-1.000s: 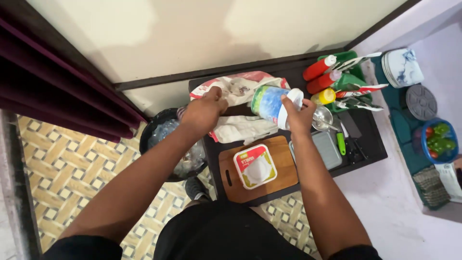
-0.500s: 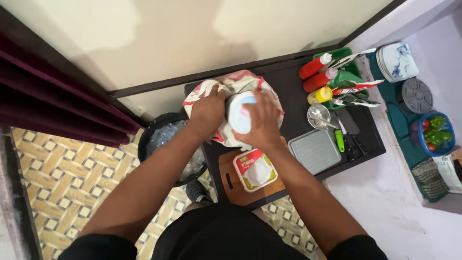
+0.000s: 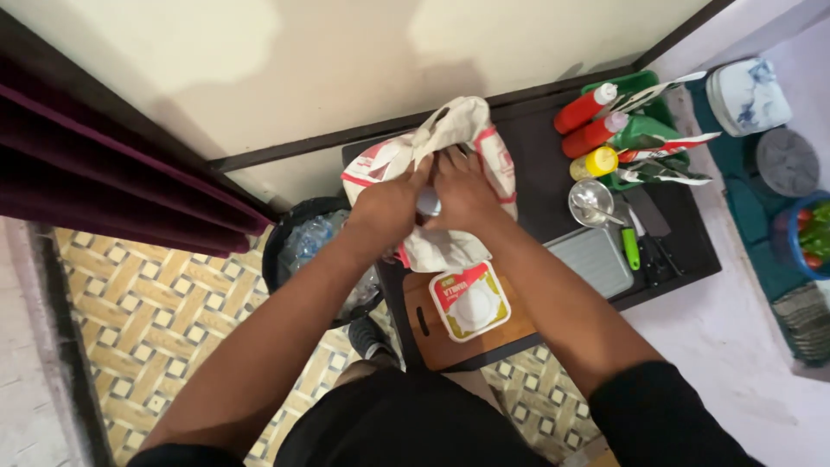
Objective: Clean the kitchen surfaces and appliances.
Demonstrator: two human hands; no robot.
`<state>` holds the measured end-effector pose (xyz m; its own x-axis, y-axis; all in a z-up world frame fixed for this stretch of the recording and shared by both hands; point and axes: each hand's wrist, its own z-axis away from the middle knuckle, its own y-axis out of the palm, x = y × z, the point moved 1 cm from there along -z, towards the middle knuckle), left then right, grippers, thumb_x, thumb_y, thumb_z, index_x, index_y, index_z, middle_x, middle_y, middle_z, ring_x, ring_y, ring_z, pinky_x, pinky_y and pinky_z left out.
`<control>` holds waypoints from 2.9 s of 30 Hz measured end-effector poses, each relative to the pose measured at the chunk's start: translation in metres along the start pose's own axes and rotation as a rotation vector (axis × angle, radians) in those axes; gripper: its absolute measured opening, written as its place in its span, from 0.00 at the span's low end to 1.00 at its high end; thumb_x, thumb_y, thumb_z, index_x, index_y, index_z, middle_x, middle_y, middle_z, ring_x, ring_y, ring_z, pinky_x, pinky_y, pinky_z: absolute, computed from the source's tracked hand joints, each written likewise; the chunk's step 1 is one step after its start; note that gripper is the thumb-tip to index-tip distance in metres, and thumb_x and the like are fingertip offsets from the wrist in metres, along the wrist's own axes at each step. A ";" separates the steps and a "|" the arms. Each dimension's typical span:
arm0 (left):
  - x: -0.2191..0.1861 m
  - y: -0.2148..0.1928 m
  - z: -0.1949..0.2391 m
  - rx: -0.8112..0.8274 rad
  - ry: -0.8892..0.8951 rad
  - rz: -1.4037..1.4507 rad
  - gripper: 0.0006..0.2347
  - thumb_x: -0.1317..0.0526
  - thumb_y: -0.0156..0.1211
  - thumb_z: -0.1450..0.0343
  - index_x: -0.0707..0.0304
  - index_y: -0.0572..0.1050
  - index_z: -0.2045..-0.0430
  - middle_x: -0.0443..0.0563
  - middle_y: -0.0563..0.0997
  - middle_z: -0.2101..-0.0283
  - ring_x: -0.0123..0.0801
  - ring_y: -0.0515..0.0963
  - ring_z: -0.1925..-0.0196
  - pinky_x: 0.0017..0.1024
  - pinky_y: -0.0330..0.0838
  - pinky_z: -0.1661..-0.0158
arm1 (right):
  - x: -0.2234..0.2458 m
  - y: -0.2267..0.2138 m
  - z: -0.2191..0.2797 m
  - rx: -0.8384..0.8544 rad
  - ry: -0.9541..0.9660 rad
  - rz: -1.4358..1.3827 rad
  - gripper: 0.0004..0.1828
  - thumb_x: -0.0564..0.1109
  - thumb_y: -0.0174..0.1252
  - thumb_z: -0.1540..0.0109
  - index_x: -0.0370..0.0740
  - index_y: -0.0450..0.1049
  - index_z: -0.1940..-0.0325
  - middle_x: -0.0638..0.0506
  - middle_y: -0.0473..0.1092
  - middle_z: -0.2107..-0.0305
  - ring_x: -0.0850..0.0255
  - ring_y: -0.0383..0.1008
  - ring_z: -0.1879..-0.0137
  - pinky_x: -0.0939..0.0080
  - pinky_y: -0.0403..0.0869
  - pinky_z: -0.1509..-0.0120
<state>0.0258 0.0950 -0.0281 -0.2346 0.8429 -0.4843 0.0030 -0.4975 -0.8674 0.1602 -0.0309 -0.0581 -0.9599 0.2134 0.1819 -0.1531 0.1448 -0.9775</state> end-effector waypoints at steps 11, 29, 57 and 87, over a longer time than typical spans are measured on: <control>-0.002 -0.030 0.033 -0.024 0.030 -0.143 0.36 0.72 0.52 0.37 0.56 0.54 0.29 0.60 0.72 0.36 0.54 0.84 0.61 0.48 0.78 0.63 | -0.077 0.068 -0.026 0.142 0.442 -0.392 0.21 0.54 0.61 0.36 0.48 0.71 0.40 0.47 0.71 0.42 0.51 0.71 0.35 0.49 0.68 0.28; 0.014 -0.059 0.008 0.049 0.041 0.041 0.32 0.66 0.56 0.33 0.45 0.60 0.30 0.60 0.81 0.50 0.53 0.83 0.56 0.48 0.75 0.55 | 0.031 0.116 0.273 -0.414 0.839 -0.026 0.38 0.54 0.74 0.51 0.26 0.70 0.48 0.37 0.70 0.58 0.40 0.73 0.52 0.44 0.72 0.50; -0.031 -0.065 -0.025 0.034 0.125 0.080 0.35 0.67 0.58 0.36 0.50 0.57 0.29 0.70 0.81 0.63 0.61 0.80 0.59 0.51 0.72 0.57 | 0.011 0.013 0.092 -0.763 0.504 -0.387 0.16 0.37 0.72 0.44 0.37 0.77 0.54 0.41 0.76 0.52 0.50 0.80 0.52 0.56 0.77 0.49; -0.106 -0.135 0.022 -0.190 0.003 0.735 0.24 0.73 0.54 0.29 0.62 0.70 0.34 0.48 0.85 0.60 0.26 0.82 0.61 0.25 0.77 0.57 | -0.030 -0.103 0.162 -0.106 0.594 -0.247 0.26 0.61 0.58 0.32 0.38 0.79 0.73 0.40 0.75 0.75 0.43 0.77 0.65 0.46 0.73 0.61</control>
<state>0.0288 0.0679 0.1430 -0.1047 0.3087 -0.9454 0.3245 -0.8880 -0.3259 0.1667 -0.2087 0.0197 -0.6013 0.6549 0.4577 -0.2998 0.3460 -0.8890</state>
